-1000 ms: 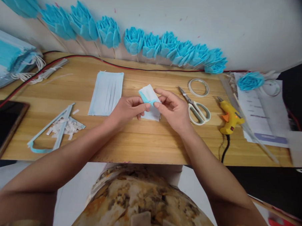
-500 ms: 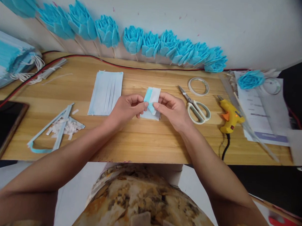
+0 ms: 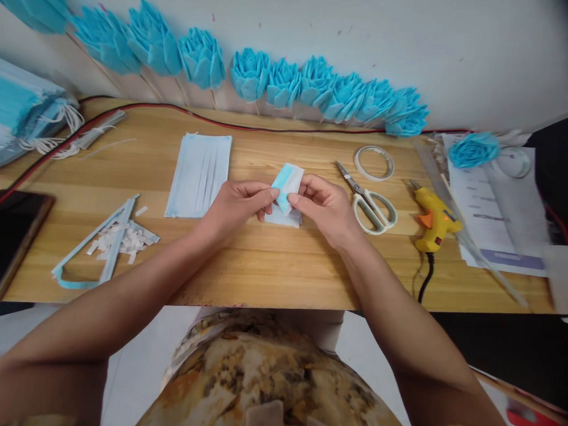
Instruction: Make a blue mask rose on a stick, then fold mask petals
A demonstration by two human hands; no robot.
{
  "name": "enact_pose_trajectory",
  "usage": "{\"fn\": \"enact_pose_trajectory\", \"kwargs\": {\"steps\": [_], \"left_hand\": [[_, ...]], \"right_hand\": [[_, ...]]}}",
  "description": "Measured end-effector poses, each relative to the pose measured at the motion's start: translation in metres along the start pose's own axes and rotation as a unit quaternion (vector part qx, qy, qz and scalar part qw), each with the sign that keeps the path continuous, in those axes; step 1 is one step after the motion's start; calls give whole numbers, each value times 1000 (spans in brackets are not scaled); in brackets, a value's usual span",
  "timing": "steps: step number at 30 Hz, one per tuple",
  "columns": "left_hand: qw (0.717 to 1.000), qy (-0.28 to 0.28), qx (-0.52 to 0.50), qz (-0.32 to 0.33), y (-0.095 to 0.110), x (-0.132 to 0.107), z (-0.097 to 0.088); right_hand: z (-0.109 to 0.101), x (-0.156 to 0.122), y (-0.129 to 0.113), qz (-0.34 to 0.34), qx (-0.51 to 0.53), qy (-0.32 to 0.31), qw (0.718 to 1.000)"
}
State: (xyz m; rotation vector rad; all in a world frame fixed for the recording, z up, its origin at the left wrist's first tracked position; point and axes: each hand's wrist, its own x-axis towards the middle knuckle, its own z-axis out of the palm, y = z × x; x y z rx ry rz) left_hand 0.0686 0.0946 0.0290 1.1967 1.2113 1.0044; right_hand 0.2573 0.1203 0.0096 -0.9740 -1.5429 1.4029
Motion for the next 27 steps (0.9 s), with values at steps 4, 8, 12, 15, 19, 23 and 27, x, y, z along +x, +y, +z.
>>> {"fn": "enact_pose_trajectory", "kwargs": {"steps": [4, 8, 12, 15, 19, 23, 27], "left_hand": [[1000, -22, 15, -6, -1, 0, 1], [998, -46, 51, -6, -1, -1, 1], [997, -47, 59, -12, -2, -1, 1], [998, -53, 35, -25, -2, 0, 1], [997, -62, -8, -43, -1, 0, 0], [995, -85, -24, -54, 3, 0, -1], [995, -87, -12, -49, 5, -1, -1]], "right_hand": [[1, -1, -2, 20, 25, 7, 999], [1, -2, -3, 15, 19, 17, 1000], [0, -2, -1, -19, -9, 35, 999], [-1, -3, -2, -37, -41, 30, 998], [-2, -4, -6, -82, -82, 23, 993], [-1, -3, -7, -120, -95, 20, 988], [-2, -4, -7, -100, -103, 22, 989]]}}
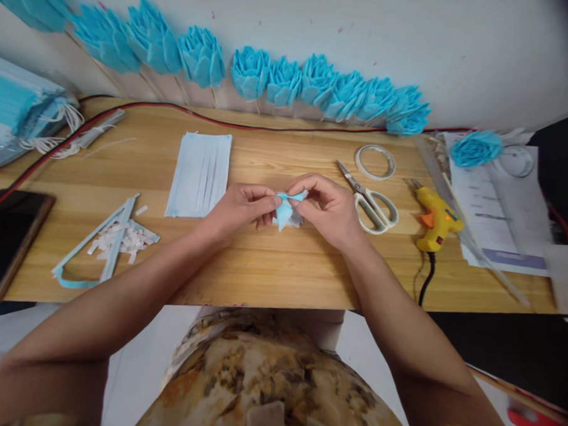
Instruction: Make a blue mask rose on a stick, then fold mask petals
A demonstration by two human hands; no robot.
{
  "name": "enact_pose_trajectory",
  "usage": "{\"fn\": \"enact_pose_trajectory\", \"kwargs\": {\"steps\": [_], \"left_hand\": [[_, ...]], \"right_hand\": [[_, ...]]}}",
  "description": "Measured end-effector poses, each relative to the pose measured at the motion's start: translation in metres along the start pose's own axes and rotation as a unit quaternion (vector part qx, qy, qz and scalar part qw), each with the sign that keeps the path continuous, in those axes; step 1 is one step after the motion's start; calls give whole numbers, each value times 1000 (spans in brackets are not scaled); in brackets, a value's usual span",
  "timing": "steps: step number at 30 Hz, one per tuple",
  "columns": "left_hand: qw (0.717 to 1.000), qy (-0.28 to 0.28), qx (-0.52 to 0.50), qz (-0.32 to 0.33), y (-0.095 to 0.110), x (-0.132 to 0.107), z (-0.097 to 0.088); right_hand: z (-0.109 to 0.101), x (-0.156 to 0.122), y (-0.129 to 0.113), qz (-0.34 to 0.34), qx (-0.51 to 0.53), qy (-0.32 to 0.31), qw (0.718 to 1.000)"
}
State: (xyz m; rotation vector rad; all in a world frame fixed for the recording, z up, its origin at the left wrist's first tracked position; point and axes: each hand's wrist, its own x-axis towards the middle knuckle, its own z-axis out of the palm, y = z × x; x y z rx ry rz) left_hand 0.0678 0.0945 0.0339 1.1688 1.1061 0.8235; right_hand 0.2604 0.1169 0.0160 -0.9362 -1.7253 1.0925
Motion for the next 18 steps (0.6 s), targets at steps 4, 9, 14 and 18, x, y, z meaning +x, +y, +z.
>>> {"fn": "enact_pose_trajectory", "kwargs": {"steps": [4, 9, 14, 18], "left_hand": [[999, 9, 32, 17, -3, 1, -1], [997, 5, 68, 41, -7, 1, 0], [998, 1, 57, 35, -9, 1, 2], [999, -1, 43, 25, -8, 1, 2]], "right_hand": [[-1, 0, 0, 53, 46, -10, 997], [1, 0, 3, 102, 84, -15, 991], [2, 0, 3, 88, 74, -8, 993], [3, 0, 3, 86, 65, -14, 994]]}}
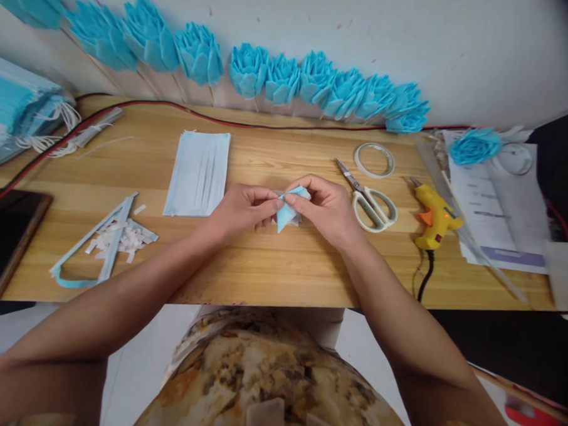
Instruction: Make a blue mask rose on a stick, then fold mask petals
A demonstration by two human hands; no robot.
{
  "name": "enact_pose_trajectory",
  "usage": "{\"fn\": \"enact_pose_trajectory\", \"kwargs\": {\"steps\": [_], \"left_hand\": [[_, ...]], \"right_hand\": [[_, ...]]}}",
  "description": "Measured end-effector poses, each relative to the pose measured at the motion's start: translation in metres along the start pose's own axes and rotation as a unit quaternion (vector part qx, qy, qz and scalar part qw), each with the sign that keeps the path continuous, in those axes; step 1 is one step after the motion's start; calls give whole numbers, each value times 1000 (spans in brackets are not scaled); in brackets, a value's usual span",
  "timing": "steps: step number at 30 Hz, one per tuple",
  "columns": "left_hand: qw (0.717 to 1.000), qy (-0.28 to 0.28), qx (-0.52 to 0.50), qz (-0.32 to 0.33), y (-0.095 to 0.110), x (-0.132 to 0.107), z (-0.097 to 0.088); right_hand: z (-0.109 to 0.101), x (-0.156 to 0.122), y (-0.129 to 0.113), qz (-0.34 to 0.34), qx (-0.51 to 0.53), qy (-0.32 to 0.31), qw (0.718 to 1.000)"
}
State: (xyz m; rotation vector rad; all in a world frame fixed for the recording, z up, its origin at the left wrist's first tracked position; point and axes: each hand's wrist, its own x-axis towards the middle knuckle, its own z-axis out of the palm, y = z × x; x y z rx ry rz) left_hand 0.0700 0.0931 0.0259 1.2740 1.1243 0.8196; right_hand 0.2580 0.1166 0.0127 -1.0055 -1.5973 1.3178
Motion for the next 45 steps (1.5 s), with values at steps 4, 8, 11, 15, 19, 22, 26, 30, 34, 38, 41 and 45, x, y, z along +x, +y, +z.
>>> {"fn": "enact_pose_trajectory", "kwargs": {"steps": [4, 8, 11, 15, 19, 22, 26, 30, 34, 38, 41, 45], "left_hand": [[1000, 11, -2, -13, 3, 0, -1], [999, 17, -34, -31, 5, 1, -2], [995, 8, -84, -45, 6, 2, -3], [990, 8, -129, -65, 6, 2, -3], [989, 1, -139, -56, 5, 2, -3], [988, 0, -146, -49, 4, 2, -4], [991, -3, -125, -42, 3, 2, -6], [995, -3, -92, -40, 5, 2, -6], [996, 2, -79, -37, 9, 2, -5], [997, 7, -68, -34, 11, 1, -4], [998, 14, -60, -28, 10, 2, -3], [998, 34, -50, -16, 6, 3, -4]], "right_hand": [[0, 0, 0, -31, -27, 22, 999], [-2, -1, -2, -83, -67, 34, 994], [-4, 0, -3, -116, -87, 24, 989], [-5, 0, -2, -127, -94, 13, 987], [-5, 0, -2, -118, -103, 9, 988], [-4, -1, -4, -106, -101, 8, 989], [-3, -1, -6, -81, -91, 10, 992], [-3, -1, -6, -74, -86, 11, 993], [-3, -1, -7, -82, -91, 9, 992], [-3, -1, -6, -98, -100, 6, 990], [-2, -1, -6, -102, -108, 0, 989], [-3, -2, -9, -76, -96, -14, 992]]}}
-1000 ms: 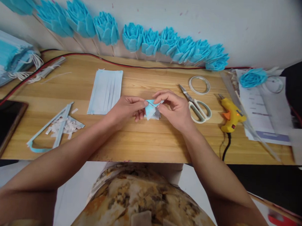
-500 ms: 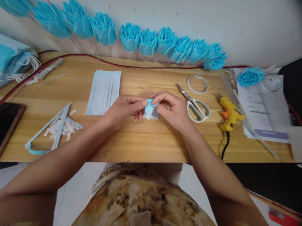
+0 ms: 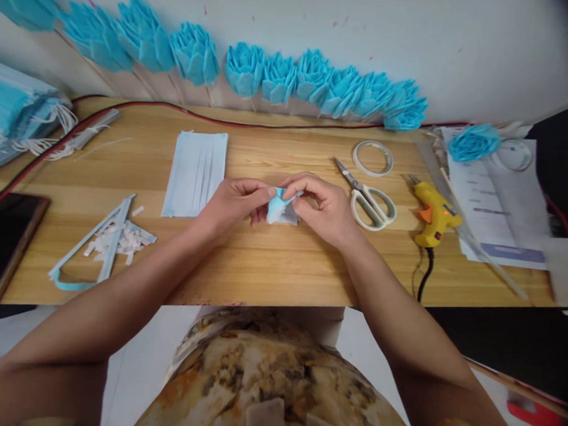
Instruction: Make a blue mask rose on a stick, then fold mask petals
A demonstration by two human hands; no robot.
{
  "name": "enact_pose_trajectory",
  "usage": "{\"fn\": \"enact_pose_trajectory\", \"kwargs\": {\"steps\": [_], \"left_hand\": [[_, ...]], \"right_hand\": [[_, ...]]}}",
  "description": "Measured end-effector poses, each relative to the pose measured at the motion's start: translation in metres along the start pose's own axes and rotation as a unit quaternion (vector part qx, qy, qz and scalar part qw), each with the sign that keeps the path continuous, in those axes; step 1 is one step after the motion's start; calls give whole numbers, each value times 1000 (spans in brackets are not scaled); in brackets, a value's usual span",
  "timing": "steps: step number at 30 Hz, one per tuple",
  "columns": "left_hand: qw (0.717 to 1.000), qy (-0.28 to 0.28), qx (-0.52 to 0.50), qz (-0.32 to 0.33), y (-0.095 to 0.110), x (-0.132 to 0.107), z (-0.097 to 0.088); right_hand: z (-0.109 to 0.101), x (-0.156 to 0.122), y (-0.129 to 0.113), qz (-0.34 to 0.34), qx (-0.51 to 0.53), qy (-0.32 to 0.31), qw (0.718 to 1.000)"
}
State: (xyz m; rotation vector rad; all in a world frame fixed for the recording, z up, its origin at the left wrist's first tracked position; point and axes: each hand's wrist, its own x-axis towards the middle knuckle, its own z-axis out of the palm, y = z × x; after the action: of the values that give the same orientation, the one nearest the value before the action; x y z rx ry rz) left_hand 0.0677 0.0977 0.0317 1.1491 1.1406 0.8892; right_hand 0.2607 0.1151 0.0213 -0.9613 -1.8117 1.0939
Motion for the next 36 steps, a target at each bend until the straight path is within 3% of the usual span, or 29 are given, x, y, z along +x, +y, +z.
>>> {"fn": "enact_pose_trajectory", "kwargs": {"steps": [8, 14, 22, 26, 36], "left_hand": [[998, 45, 17, 46, -3, 0, 0], [994, 65, 40, 85, -3, -1, 2], [992, 63, 59, 96, -9, -3, 3], [994, 35, 57, 85, -5, -3, 3], [997, 30, 39, 56, -3, -2, 1]], "right_hand": [[-2, 0, 6, 114, 170, 1, 979], [3, 2, 5, 182, 180, -33, 966], [5, 2, 6, 161, 141, -14, 977], [2, 3, 5, 131, 122, 0, 984], [2, -1, 5, 120, 67, -28, 990]]}}
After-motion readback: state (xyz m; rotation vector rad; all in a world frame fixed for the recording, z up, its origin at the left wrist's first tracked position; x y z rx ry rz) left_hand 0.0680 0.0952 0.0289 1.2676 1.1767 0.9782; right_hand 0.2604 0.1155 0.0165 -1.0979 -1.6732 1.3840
